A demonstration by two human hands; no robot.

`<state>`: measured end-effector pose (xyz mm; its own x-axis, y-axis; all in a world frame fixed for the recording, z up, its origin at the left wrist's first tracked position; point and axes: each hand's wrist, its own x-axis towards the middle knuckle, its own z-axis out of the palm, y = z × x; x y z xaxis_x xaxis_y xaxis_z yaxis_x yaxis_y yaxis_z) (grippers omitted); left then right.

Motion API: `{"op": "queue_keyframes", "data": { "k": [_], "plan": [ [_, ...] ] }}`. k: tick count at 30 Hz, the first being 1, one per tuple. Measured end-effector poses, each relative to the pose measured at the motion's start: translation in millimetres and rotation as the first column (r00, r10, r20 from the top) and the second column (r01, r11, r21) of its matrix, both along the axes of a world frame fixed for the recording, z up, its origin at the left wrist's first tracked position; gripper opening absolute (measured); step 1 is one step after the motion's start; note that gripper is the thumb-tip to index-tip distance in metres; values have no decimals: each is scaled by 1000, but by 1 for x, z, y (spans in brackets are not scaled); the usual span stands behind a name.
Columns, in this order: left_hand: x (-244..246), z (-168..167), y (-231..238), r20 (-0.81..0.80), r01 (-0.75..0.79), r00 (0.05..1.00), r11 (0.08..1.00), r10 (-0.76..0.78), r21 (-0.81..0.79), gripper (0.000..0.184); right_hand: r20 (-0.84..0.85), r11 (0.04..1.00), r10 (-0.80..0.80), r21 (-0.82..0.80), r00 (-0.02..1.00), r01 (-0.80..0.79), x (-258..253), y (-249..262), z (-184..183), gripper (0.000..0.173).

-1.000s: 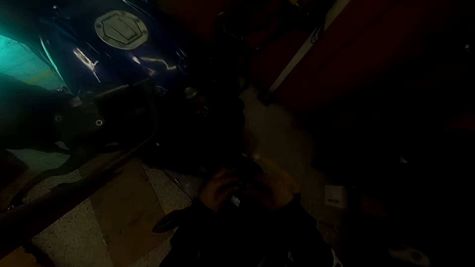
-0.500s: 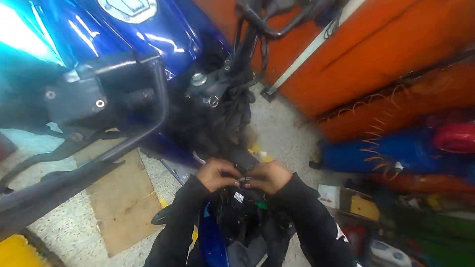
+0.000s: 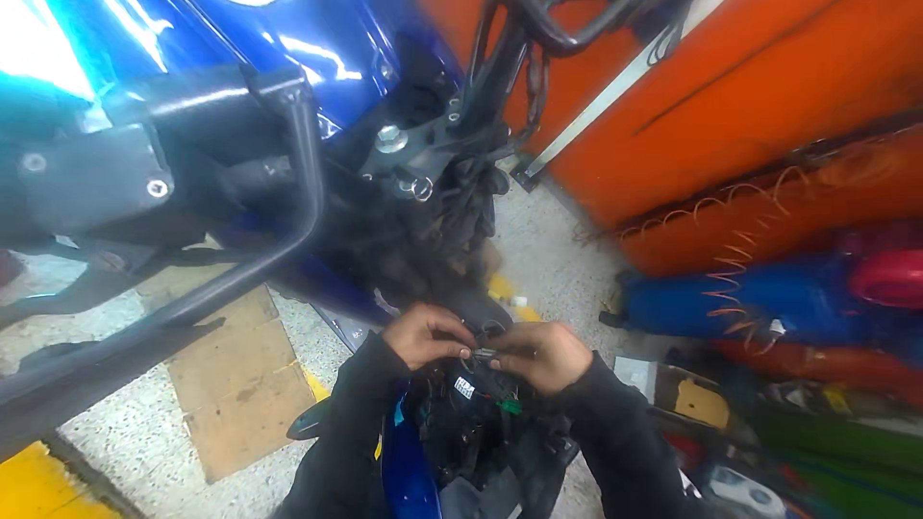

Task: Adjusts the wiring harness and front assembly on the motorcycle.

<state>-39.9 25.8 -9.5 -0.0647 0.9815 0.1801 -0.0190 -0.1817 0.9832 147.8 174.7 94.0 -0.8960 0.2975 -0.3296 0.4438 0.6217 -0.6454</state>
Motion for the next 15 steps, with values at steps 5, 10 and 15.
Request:
{"op": "queue_keyframes", "data": {
  "k": [5,10,15],
  "plan": [
    [3,1,2,116,-63,991,995,72,-81,11,-107,993,-100,-75,989,93,2,-2,-13,17],
    [6,6,0,112,-74,989,985,92,-156,12,-170,990,-134,-54,976,127,8,-10,-25,15],
    [3,23,-1,7,-56,998,963,59,-264,11,-220,990,-95,81,971,115,6,-20,-28,15]
  ]
}}
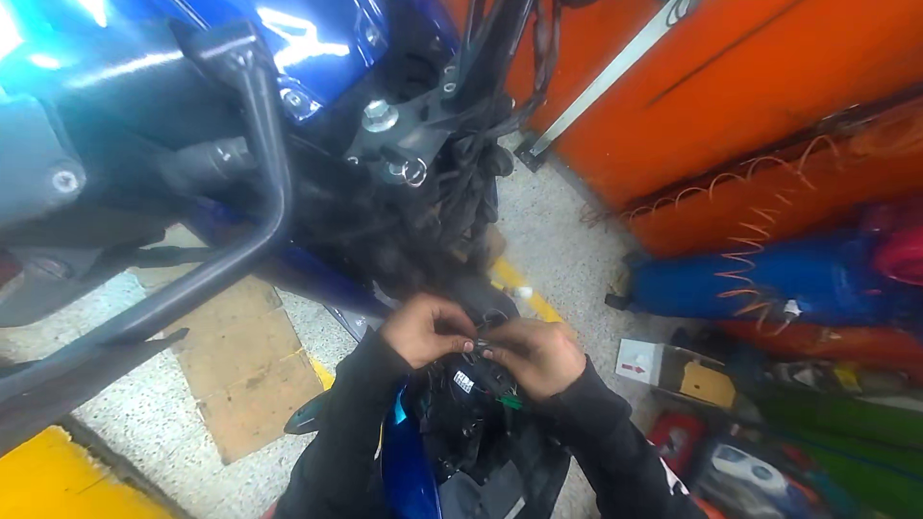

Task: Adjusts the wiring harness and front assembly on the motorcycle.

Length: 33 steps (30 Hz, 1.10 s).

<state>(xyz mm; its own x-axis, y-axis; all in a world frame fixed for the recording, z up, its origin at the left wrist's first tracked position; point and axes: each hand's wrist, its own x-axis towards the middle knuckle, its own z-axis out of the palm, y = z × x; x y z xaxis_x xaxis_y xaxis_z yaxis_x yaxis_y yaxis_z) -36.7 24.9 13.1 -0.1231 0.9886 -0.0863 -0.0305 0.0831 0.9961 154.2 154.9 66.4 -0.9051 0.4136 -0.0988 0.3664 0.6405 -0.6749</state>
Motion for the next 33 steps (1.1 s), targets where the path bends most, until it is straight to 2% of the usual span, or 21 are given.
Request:
{"op": "queue_keyframes", "data": {
  "k": [3,7,9,12,14,16,18,19,22,25,27,29,33],
  "plan": [
    [4,-4,2,65,-24,998,1000,25,-5,14,-20,1000,-14,2,1000,14,0,-2,-4,14],
    [8,-2,0,188,-20,982,999,29,-49,34,13,996,-1,-89,1000,2,4,3,-5,16],
    [3,2,-12,142,-90,986,996,91,-12,34,14,991,-36,-131,999,37,11,-2,-5,17],
    [-9,1,-33,-96,-278,957,960,273,-45,35,3,986,-118,-120,993,117,20,-16,-9,21],
    [-5,1,-38,-230,-266,946,951,227,-158,45,24,988,-119,-98,993,121,23,-25,-11,37],
    [8,-2,-36,-320,-228,936,943,145,-240,57,87,991,-123,-35,989,127,20,-38,-6,60],
    [19,-7,-29,-316,-228,940,924,128,-306,62,173,991,-132,49,976,125,18,-48,2,77],
    [21,-8,-25,-269,-241,951,908,152,-342,62,195,988,-141,94,971,124,19,-51,4,78],
    [22,-13,-16,-168,-296,954,872,248,-391,49,172,982,-154,132,973,132,27,-53,4,65],
    [14,-17,-11,-271,-303,942,843,196,-444,39,176,992,-113,71,978,102,27,-44,2,57],
    [11,-18,-4,-284,-266,949,828,135,-494,41,126,990,-129,77,984,120,27,-40,-3,50],
    [14,-20,3,-231,-247,962,831,147,-498,46,12,985,-163,56,987,162,28,-34,-12,46],
    [16,-19,19,-114,-206,979,834,172,-511,53,-169,944,-311,-168,935,284,35,-25,-19,45]
  ]
}}
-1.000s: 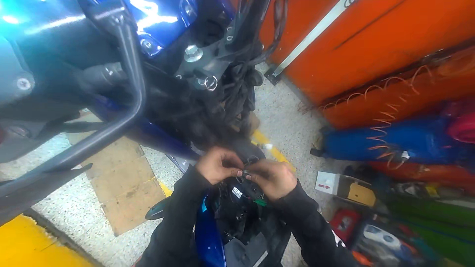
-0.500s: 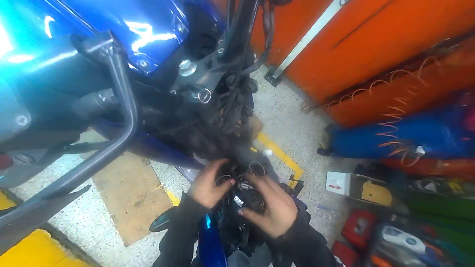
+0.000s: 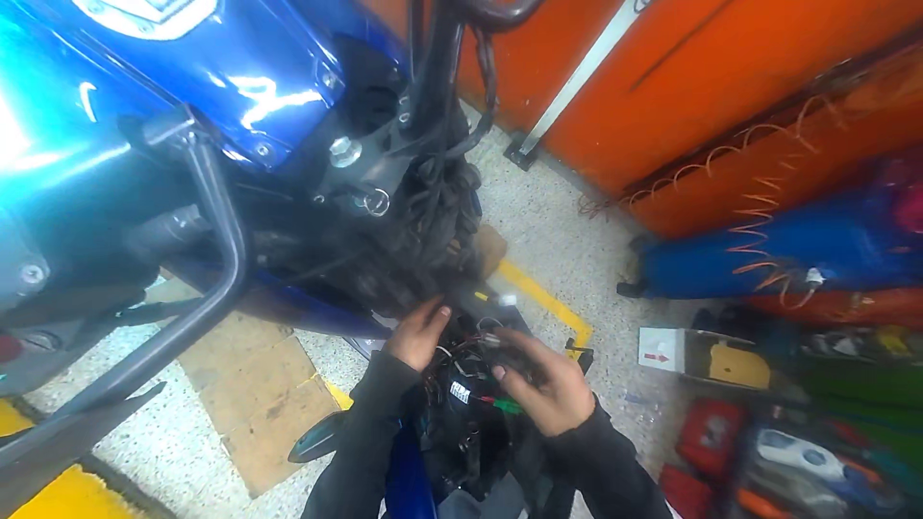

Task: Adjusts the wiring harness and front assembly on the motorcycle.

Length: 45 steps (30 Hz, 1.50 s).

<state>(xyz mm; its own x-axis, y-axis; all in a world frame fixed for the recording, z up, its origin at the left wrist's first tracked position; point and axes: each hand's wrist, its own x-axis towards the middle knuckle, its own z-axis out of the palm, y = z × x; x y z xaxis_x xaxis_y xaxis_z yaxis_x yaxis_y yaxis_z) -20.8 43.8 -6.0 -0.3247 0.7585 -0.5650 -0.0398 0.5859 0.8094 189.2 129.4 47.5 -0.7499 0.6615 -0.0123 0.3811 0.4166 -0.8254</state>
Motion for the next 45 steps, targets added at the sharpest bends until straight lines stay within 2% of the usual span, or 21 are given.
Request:
{"op": "queue_keyframes", "data": {
  "k": [3,6,8,13,16,18,20,23,27,29,31,33,34,36,39,42,45],
  "plan": [
    [5,-2,6,63,-83,995,997,83,-3,54,-66,986,-91,-147,994,81,3,3,5,41],
    [10,0,7,227,-223,952,973,204,64,41,-93,977,-115,-193,989,95,2,3,3,40],
    [11,10,4,308,-262,927,958,216,119,36,-90,973,-129,-205,988,109,1,1,4,41],
    [12,37,-2,169,-165,977,959,128,230,33,-110,953,-187,-260,976,154,-1,-1,11,48],
    [20,42,-4,157,-181,977,953,145,245,33,-51,983,-160,-101,986,154,2,1,11,47],
    [28,42,-8,184,-215,968,938,169,272,33,-29,993,-113,38,993,114,9,4,12,53],
    [31,39,-11,176,-214,970,930,167,300,34,-25,994,-71,82,997,72,15,7,12,64],
    [38,40,-14,74,-105,993,945,86,309,41,32,995,-59,85,998,56,18,3,16,80],
    [41,43,-20,88,-88,994,931,61,353,41,98,948,5,317,995,-36,12,-1,23,79],
    [39,43,-24,83,-98,994,919,71,381,38,153,936,29,344,988,-81,12,-2,25,83],
    [37,44,-28,67,-118,993,914,99,387,36,169,970,112,193,979,-144,18,1,28,86],
    [38,41,-30,62,-165,986,904,153,394,38,163,971,237,-59,958,-230,25,7,33,88],
    [40,39,-30,75,-182,983,904,166,387,42,143,963,255,-125,956,-239,26,8,31,87],
    [43,38,-29,92,-192,981,908,170,372,48,110,967,232,-133,966,-217,21,6,24,82],
    [46,39,-27,78,-171,985,904,153,393,47,120,992,125,-35,985,-122,9,-15,24,74],
    [41,35,-34,60,-132,991,907,117,400,49,190,990,-25,142,982,-2,1,-44,26,67],
    [43,33,-45,46,-126,992,913,118,388,58,215,968,-64,249,974,9,3,-56,22,76]
  ]
}}
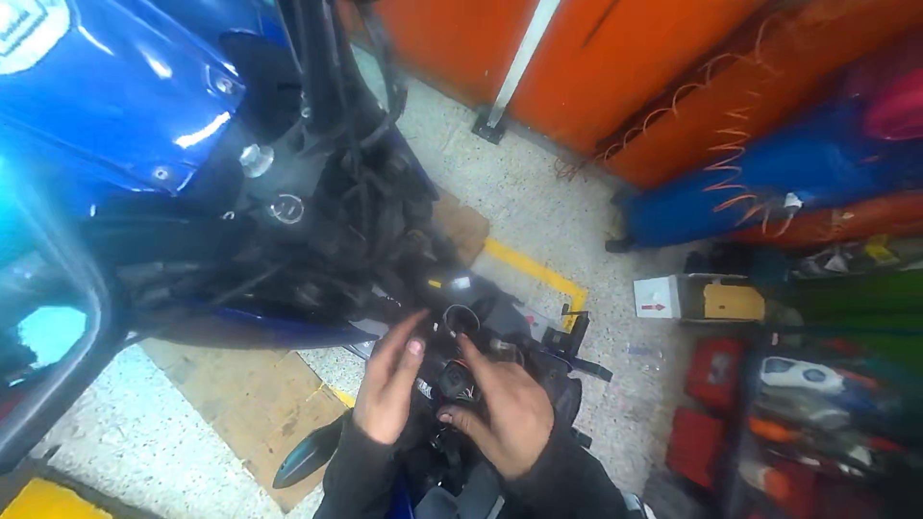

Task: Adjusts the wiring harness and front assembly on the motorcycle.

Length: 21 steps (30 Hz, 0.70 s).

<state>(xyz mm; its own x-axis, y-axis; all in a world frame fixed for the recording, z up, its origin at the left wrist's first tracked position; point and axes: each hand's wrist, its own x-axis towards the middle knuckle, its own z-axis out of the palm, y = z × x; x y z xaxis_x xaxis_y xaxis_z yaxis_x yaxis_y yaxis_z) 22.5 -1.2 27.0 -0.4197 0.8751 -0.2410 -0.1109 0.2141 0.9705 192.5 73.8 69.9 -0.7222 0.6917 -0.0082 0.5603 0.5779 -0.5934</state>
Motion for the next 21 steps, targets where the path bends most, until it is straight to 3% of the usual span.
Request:
{"op": "queue_keyframes", "data": {
  "k": [3,9,13,15,18,21],
  "plan": [
    [8,7,-7,-88,-52,995,996,46,-70,58,-8,999,17,29,1000,-17,4,2,-4,76],
    [12,1,3,-14,-229,973,971,229,-73,37,-194,979,-78,168,978,111,-3,-19,-11,34],
    [3,0,9,-227,-256,950,951,214,-174,45,-208,975,-91,182,974,130,-3,-21,-12,25],
    [-3,0,7,-338,-202,931,966,138,-162,55,-214,976,-102,165,971,139,-2,-20,-13,27],
    [-4,4,-2,-349,61,934,996,-78,-60,56,-197,985,-112,110,974,135,0,-22,-12,25],
    [-22,12,-13,-478,265,833,959,-279,-99,53,-176,991,-90,79,980,105,0,-22,-11,23]
  ]
}}
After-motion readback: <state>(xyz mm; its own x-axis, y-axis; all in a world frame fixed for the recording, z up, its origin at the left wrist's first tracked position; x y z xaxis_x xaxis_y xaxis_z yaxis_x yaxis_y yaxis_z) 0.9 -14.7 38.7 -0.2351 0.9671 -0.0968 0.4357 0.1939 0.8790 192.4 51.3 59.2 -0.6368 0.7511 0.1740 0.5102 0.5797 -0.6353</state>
